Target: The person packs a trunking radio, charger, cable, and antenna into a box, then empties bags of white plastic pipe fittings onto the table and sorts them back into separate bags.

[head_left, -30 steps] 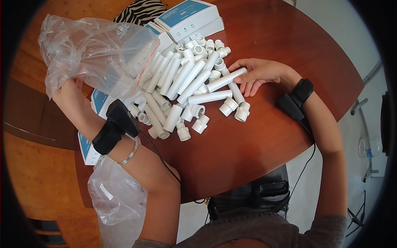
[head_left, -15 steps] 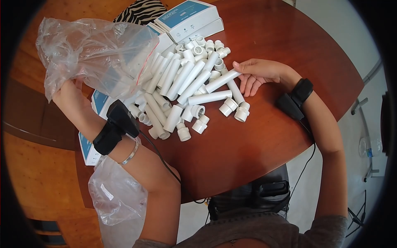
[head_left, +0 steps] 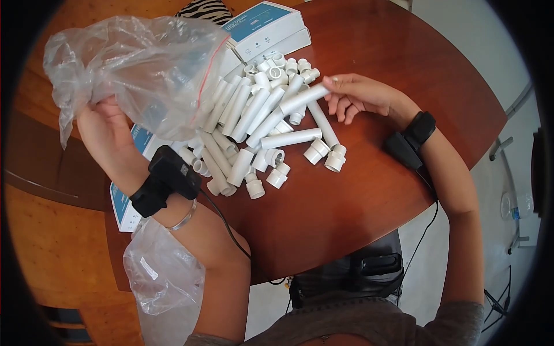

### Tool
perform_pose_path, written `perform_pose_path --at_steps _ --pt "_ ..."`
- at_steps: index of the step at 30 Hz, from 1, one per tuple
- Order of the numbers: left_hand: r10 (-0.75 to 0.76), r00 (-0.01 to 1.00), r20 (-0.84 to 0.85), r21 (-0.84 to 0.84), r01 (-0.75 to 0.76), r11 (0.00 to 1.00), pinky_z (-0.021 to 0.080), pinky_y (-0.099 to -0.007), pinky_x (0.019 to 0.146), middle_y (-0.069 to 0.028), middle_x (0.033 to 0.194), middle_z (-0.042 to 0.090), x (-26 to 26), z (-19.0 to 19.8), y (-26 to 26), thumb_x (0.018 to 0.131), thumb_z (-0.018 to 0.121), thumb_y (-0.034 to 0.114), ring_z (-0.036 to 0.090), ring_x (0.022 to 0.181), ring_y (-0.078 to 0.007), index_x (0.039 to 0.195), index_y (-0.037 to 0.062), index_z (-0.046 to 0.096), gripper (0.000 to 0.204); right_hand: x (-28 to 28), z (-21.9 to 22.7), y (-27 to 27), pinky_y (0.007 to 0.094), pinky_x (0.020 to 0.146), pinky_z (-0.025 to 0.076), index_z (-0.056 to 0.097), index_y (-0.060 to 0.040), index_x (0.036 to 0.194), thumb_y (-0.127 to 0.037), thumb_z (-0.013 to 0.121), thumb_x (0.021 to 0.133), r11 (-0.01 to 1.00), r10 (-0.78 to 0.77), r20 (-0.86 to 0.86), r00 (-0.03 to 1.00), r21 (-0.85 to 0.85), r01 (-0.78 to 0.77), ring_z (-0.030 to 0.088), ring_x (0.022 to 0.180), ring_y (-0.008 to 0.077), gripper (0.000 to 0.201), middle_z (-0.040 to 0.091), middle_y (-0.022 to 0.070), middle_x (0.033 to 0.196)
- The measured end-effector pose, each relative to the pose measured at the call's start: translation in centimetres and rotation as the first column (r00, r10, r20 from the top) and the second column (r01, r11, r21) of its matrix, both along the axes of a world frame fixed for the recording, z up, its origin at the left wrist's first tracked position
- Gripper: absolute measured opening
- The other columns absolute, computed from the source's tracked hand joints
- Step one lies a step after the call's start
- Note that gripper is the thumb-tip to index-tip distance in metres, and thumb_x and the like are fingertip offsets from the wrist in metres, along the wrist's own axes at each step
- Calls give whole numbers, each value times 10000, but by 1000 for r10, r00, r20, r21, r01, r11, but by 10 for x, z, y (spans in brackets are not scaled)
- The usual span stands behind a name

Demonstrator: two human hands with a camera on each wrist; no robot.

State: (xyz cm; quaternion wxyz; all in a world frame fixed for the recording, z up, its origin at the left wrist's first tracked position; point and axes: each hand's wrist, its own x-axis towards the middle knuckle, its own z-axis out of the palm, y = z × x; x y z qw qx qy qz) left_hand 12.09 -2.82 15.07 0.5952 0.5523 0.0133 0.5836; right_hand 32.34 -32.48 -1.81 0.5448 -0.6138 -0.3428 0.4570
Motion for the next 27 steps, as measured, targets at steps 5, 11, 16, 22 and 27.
perform_pose_path --at_steps 5,11,16,22,27 --pt "-244 970 -7 -153 240 959 482 -406 953 -163 1215 566 23 -8 1 988 425 181 574 1091 -273 1246 -33 465 338 0 3 4 220 574 525 545 -57 988 -530 503 920 939 -149 -161 976 288 190 616 668 91 480 622 28 758" --pt "-367 927 -82 -213 343 915 490 -387 954 -173 1223 566 51 -16 -32 982 423 163 576 1107 -271 1216 -48 483 321 -13 8 8 306 769 536 489 -45 1194 -515 488 931 899 -74 -246 966 403 172 594 971 166 538 590 119 1119" --pt "-495 745 -447 -11 549 836 542 -373 870 -187 1193 577 50 -24 -45 953 436 139 610 1032 -279 1203 -76 490 334 -12 10 5 398 940 492 376 -65 1345 -507 456 944 837 5 -292 956 524 155 532 1153 248 602 452 164 1338" --pt "-229 707 -669 89 382 920 547 -340 835 -167 1105 608 47 -29 -46 908 571 278 624 959 -248 1150 -78 553 430 2 13 2 428 987 453 337 -72 1391 -485 409 967 726 57 -365 929 654 212 494 1212 271 596 435 157 1365" --pt "197 378 -905 354 406 843 521 -303 753 -153 958 645 40 -37 -41 742 680 607 632 843 -216 1074 -73 611 760 11 9 -4 465 1029 414 332 -56 1394 -427 413 978 660 147 -469 871 702 267 472 1239 293 564 425 163 1382"
